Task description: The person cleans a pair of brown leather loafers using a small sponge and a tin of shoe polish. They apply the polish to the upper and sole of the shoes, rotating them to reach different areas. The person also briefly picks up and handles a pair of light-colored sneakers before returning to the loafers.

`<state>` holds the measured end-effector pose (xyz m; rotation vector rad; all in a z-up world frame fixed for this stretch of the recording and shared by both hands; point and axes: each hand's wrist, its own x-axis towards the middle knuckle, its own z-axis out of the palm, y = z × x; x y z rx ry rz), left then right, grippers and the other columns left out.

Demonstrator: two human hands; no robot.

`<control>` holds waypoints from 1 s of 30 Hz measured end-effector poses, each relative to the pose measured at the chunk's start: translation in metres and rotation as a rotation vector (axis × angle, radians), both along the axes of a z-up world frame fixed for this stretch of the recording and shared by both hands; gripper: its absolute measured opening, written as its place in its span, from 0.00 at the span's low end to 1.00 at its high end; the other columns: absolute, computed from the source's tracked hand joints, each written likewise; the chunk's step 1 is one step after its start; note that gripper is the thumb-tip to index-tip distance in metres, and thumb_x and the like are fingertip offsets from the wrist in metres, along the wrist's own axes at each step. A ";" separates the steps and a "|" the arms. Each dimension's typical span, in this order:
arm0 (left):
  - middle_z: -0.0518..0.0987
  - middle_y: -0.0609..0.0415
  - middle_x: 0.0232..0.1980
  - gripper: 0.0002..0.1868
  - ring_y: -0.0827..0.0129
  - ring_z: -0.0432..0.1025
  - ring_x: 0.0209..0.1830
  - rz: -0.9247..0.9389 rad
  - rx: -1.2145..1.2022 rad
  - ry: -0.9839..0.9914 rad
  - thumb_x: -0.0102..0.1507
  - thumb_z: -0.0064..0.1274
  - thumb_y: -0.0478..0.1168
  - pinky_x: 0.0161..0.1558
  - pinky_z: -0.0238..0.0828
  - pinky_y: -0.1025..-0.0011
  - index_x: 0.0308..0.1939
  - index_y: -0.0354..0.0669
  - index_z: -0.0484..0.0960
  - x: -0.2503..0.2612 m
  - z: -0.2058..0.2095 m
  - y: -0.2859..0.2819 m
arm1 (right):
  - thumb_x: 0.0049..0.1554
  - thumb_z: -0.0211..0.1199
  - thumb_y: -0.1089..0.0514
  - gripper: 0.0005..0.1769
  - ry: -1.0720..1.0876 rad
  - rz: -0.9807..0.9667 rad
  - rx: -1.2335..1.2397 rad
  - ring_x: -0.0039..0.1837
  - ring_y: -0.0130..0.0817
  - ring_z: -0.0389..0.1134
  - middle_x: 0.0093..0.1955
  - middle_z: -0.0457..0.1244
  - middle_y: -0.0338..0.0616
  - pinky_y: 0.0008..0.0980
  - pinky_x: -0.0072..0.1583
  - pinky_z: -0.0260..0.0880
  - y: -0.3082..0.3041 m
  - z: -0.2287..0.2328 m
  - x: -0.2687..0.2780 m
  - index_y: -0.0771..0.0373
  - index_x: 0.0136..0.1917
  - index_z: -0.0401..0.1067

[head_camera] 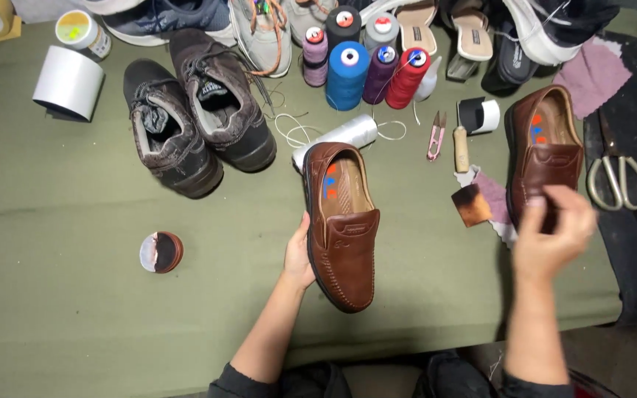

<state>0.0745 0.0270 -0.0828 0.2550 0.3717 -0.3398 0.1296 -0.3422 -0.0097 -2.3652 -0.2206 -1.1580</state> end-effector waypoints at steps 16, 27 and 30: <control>0.83 0.43 0.56 0.26 0.54 0.78 0.53 0.050 0.124 0.094 0.68 0.51 0.59 0.59 0.76 0.56 0.59 0.45 0.84 0.006 0.013 -0.011 | 0.54 0.76 0.70 0.26 0.180 0.089 0.196 0.57 0.51 0.65 0.56 0.65 0.52 0.46 0.63 0.62 0.089 -0.011 -0.031 0.66 0.65 0.72; 0.81 0.45 0.59 0.30 0.56 0.77 0.56 0.030 0.151 -0.022 0.68 0.49 0.64 0.60 0.75 0.58 0.62 0.47 0.82 0.002 0.011 -0.015 | 0.53 0.75 0.68 0.19 0.278 0.442 0.133 0.53 0.45 0.64 0.50 0.63 0.43 0.41 0.57 0.67 0.178 0.034 -0.057 0.59 0.58 0.79; 0.81 0.46 0.60 0.29 0.58 0.77 0.58 0.025 0.136 -0.060 0.69 0.48 0.64 0.62 0.74 0.58 0.63 0.49 0.81 0.005 0.019 -0.015 | 0.55 0.67 0.60 0.05 0.575 0.841 -0.250 0.54 0.49 0.65 0.46 0.67 0.47 0.46 0.55 0.63 0.164 0.078 -0.061 0.59 0.46 0.79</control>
